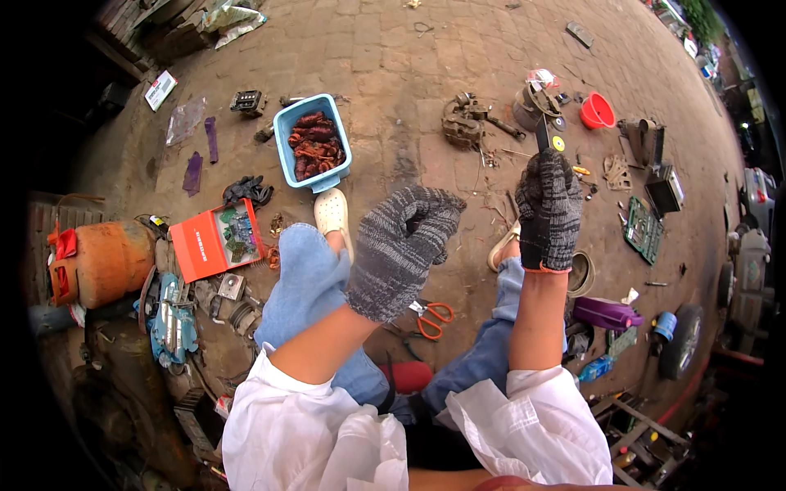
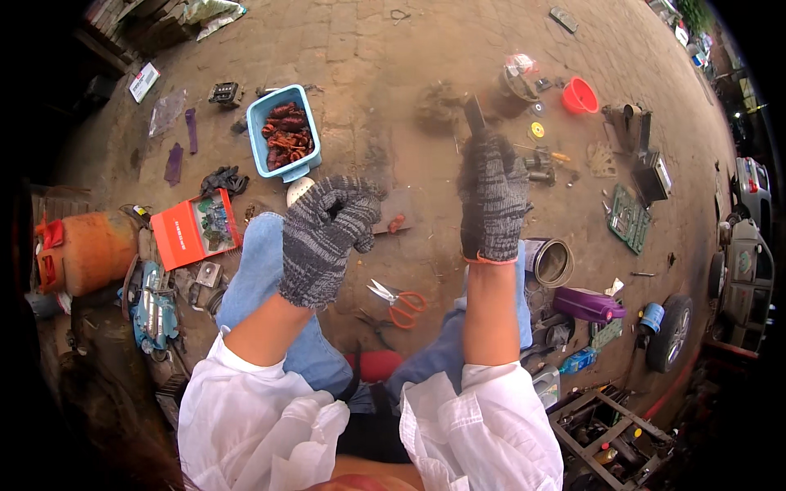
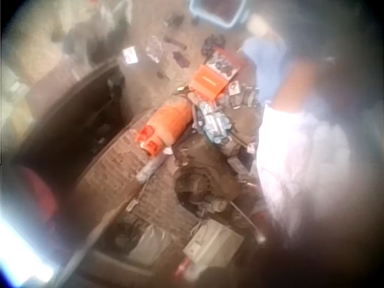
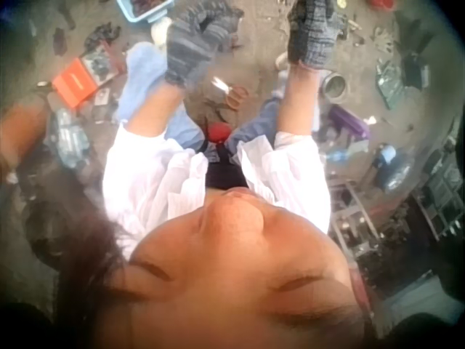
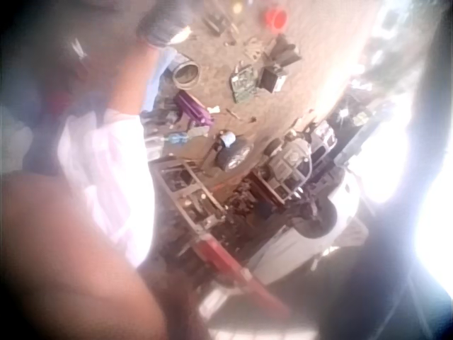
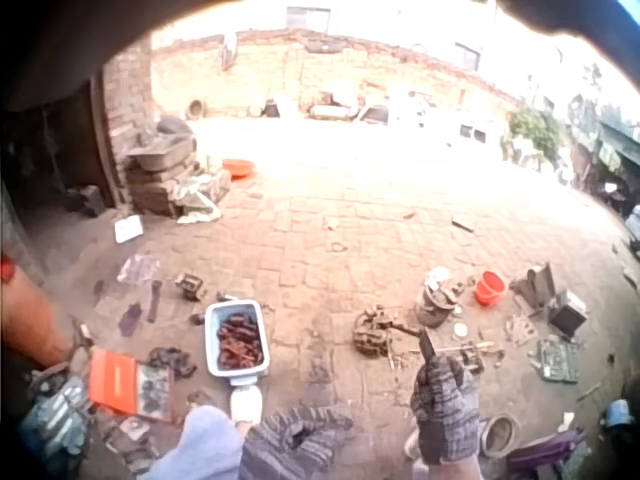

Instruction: The person sits on the ground and uses a metal file to sharpen a small black metal piece. They repeatedly rub the file along the edges of the metal piece, occasionally pausing to inspect the surface.

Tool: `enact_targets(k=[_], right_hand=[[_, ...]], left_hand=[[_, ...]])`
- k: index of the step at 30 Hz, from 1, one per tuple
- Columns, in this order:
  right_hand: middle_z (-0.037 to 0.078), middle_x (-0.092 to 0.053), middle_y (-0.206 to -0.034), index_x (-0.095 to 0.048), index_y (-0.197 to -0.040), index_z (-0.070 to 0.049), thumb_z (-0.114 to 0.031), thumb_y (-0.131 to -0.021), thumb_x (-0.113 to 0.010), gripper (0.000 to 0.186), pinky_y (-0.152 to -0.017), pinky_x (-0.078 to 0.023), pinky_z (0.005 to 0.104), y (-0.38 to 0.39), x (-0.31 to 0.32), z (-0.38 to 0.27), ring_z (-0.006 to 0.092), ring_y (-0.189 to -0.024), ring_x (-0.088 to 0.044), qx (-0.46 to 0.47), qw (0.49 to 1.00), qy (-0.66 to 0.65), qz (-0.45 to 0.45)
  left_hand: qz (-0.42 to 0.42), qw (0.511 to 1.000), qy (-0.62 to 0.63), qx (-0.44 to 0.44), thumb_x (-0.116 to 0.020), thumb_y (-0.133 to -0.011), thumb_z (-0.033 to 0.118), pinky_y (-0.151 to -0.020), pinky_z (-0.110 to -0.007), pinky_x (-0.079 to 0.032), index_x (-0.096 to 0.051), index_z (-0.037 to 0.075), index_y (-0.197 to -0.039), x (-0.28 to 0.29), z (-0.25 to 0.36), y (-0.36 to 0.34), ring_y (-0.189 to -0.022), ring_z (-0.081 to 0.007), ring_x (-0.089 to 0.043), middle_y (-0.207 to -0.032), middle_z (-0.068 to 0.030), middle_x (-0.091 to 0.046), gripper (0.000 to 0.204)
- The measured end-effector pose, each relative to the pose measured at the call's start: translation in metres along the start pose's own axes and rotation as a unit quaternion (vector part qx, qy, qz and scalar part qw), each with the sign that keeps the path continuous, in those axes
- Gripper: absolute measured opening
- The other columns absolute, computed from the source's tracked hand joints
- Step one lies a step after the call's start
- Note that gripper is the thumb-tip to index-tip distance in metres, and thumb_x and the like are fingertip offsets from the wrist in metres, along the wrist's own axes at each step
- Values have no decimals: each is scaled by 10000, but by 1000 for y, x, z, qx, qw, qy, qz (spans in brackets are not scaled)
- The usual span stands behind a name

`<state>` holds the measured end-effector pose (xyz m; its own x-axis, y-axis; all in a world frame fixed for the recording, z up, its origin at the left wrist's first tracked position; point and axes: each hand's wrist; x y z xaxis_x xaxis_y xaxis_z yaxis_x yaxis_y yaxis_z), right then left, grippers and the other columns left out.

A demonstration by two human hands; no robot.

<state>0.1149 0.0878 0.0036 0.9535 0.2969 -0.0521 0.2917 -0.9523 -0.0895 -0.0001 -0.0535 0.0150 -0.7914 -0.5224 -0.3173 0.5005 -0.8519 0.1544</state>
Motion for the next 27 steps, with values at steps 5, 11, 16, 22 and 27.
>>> enact_targets(k=[5, 11, 16, 22, 27], right_hand=[[-17, -503, -620, -548, -780, -57, -229, -819, -570, 178, -446, -312, 181, 22, -10, -15, 52, -505, -426, -113, 975, -7, -190], [-12, -522, -605, -585, -725, -31, -228, -814, -560, 218, -471, -330, 211, 34, -29, -15, 50, -527, -420, -106, 958, 33, -266], [-5, -539, -638, -586, -764, -20, -201, -816, -560, 190, -489, -347, 212, 34, -30, -18, 58, -547, -438, -101, 958, 29, -266], [-12, -534, -636, -588, -788, -35, -185, -819, -565, 155, -477, -335, 202, 37, -33, -12, 53, -543, -442, -88, 977, 7, -197], [-26, -498, -618, -553, -770, -59, -213, -826, -571, 165, -440, -296, 181, 19, -18, -11, 42, -499, -412, -116, 986, -59, -105]], left_hand=[[22, 999, 30, -4, -553, -802, 31, -547, -186, -452, -582, -22, -986, 7, 2, -8, -641, -61, -535, -821, -41, -604, 194], [52, 997, 39, -40, -551, -778, 2, -545, -215, -448, -584, -26, -963, 6, 1, -7, -628, -95, -549, -784, -56, -608, 190], [57, 997, 48, -37, -535, -780, 1, -533, -220, -434, -586, -23, -968, 6, 1, -7, -604, -107, -542, -761, -59, -608, 196], [32, 999, 20, -34, -548, -791, 12, -517, -212, -441, -587, -22, -964, 6, 2, -7, -605, -93, -542, -773, -55, -605, 181], [-27, 1000, 5, -3, -535, -820, 41, -533, -189, -447, -593, -4, -991, -1, 4, 1, -635, -59, -533, -797, -28, -592, 187]])
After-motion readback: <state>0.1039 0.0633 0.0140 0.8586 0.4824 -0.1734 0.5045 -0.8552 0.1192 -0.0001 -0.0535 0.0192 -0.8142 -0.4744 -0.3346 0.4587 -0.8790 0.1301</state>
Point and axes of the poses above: each hand's wrist, its own y-axis away from the middle knuckle, its own x-axis out of the back of the hand, z = x × y
